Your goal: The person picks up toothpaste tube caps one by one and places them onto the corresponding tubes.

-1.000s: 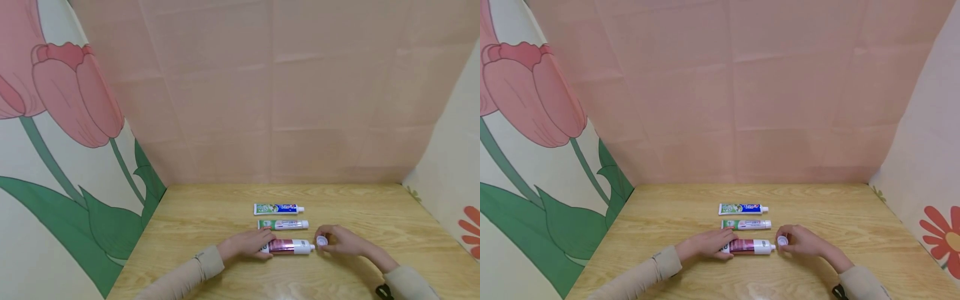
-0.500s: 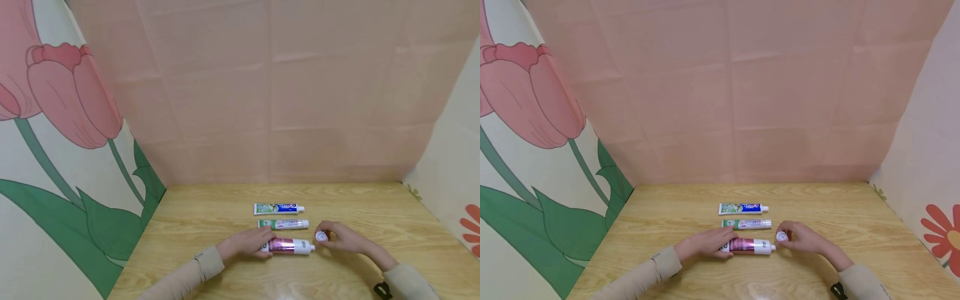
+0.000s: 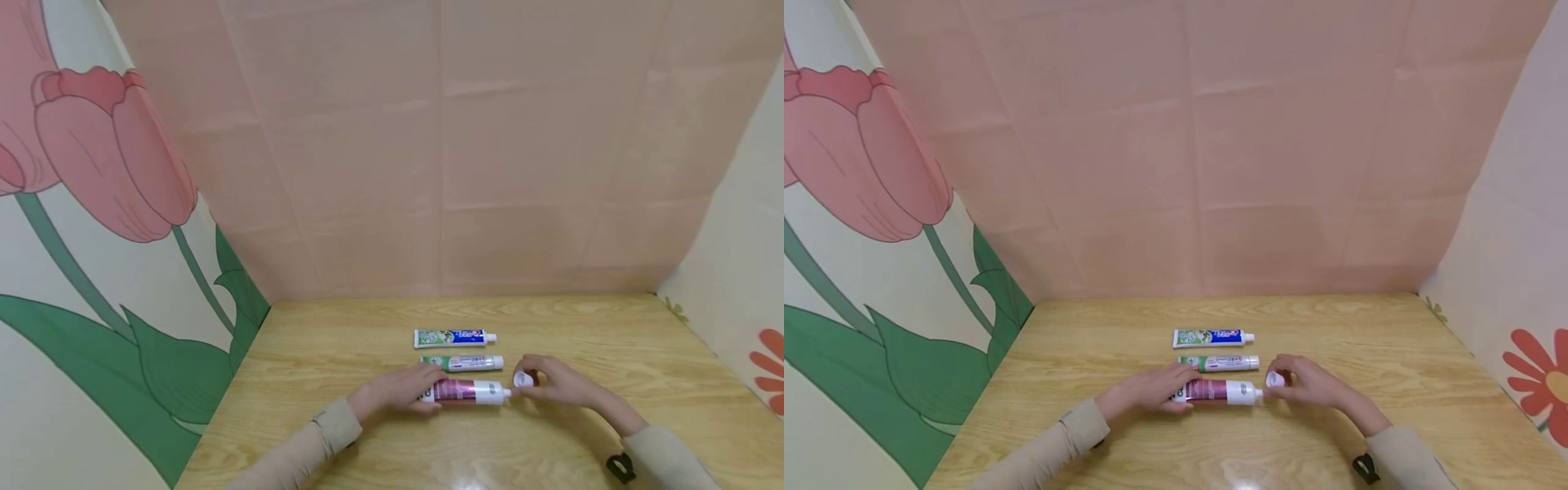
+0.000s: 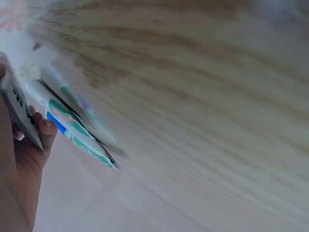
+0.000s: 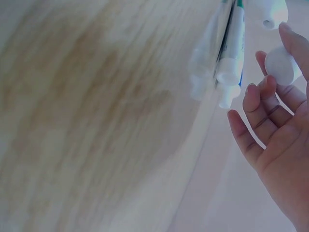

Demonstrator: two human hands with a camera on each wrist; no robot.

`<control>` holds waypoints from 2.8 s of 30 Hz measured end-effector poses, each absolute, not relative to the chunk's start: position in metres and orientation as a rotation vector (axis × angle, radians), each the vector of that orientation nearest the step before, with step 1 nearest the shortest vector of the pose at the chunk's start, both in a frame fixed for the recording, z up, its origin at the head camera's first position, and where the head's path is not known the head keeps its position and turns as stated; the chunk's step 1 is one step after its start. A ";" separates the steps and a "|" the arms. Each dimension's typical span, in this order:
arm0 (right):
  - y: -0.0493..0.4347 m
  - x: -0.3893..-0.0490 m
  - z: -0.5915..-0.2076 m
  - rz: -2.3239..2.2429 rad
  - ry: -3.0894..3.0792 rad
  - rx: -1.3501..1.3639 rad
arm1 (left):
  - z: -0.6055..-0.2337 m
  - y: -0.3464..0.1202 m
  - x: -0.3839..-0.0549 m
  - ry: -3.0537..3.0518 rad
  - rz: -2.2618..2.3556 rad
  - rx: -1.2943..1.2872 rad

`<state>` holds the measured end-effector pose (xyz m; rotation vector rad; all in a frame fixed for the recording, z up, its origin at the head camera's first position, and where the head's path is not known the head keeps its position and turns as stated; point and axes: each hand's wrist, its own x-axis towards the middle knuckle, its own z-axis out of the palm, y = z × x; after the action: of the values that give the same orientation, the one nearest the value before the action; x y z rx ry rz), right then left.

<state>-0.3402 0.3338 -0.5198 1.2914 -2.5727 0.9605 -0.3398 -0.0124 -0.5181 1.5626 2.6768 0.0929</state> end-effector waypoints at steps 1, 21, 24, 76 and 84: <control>0.333 -0.340 -0.519 0.956 -2.580 1.291 | -0.518 -0.014 -0.340 2.679 0.097 1.570; 0.313 -0.341 -0.502 0.980 -2.589 1.432 | -0.493 -0.031 -0.342 2.801 0.074 1.678; 0.311 -0.342 -0.501 0.986 -2.571 1.439 | -0.493 -0.031 -0.342 2.812 0.079 1.710; 0.298 -0.343 -0.503 1.446 -2.441 1.249 | -0.492 -0.033 -0.341 2.977 0.112 1.675; 0.295 -0.342 -0.508 1.475 -2.418 1.163 | -0.493 -0.033 -0.340 3.038 0.140 1.703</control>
<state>-0.3417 0.2948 -0.5079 1.1627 -2.4181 1.4746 -0.3397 -0.0334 -0.4930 1.7027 3.0379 0.1403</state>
